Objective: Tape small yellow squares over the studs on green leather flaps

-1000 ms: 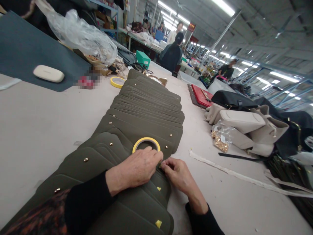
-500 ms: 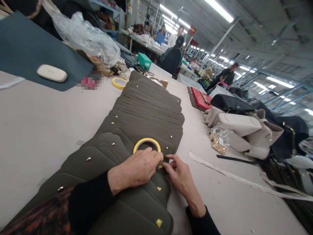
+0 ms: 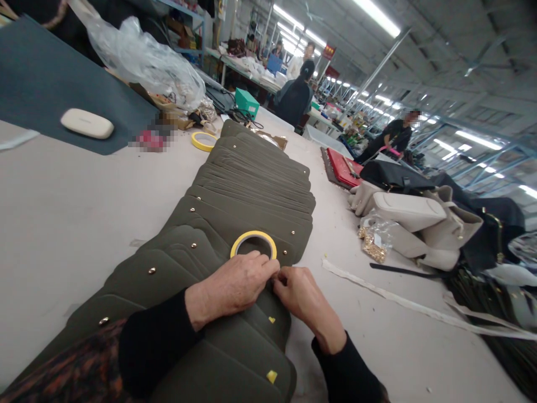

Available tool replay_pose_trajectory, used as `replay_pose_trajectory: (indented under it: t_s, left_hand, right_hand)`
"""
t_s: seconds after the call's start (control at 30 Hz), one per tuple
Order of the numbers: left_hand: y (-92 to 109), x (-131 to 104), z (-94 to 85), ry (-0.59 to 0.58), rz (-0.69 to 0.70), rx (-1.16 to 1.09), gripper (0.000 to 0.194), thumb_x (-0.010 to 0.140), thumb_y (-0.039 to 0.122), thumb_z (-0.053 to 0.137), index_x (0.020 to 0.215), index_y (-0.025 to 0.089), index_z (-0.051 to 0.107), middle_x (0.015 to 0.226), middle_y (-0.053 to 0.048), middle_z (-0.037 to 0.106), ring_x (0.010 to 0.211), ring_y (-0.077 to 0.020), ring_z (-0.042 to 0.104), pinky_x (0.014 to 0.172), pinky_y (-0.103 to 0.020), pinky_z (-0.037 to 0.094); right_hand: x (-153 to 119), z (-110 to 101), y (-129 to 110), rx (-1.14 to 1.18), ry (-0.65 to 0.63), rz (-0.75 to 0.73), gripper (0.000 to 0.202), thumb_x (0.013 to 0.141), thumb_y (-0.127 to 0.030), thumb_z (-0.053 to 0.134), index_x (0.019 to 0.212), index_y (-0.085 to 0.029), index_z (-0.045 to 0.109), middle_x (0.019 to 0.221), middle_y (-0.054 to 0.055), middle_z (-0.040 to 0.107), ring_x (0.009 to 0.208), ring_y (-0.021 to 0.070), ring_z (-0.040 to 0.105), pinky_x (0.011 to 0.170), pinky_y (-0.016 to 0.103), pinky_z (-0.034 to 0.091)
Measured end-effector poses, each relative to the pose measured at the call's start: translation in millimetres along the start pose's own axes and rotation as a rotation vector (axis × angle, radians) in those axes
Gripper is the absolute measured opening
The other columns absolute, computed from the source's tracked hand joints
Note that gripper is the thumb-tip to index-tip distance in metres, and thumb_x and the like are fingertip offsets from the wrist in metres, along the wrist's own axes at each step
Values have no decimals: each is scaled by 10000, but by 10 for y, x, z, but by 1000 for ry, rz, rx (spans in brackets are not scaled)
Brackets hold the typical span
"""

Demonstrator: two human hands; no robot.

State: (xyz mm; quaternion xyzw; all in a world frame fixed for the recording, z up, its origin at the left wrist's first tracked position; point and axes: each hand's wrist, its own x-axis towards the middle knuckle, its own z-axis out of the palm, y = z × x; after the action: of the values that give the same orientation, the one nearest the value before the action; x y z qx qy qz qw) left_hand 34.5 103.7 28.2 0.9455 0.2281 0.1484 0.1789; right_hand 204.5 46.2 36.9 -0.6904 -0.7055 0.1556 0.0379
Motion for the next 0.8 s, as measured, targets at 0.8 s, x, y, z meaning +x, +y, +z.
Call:
replay_pose_trajectory:
  t_s: [0.8]
  left_hand:
    - [34,-65,-18,146,39,-153,471,947,192,386,1390,172,227,1272,-106,586,916,-182,681,792,-283,523]
  right_hand:
    - [-241,-50,-63,351,576,-416,161,853,-76,545,942,-186,622,873,43,670,811,151,615,756,277,497]
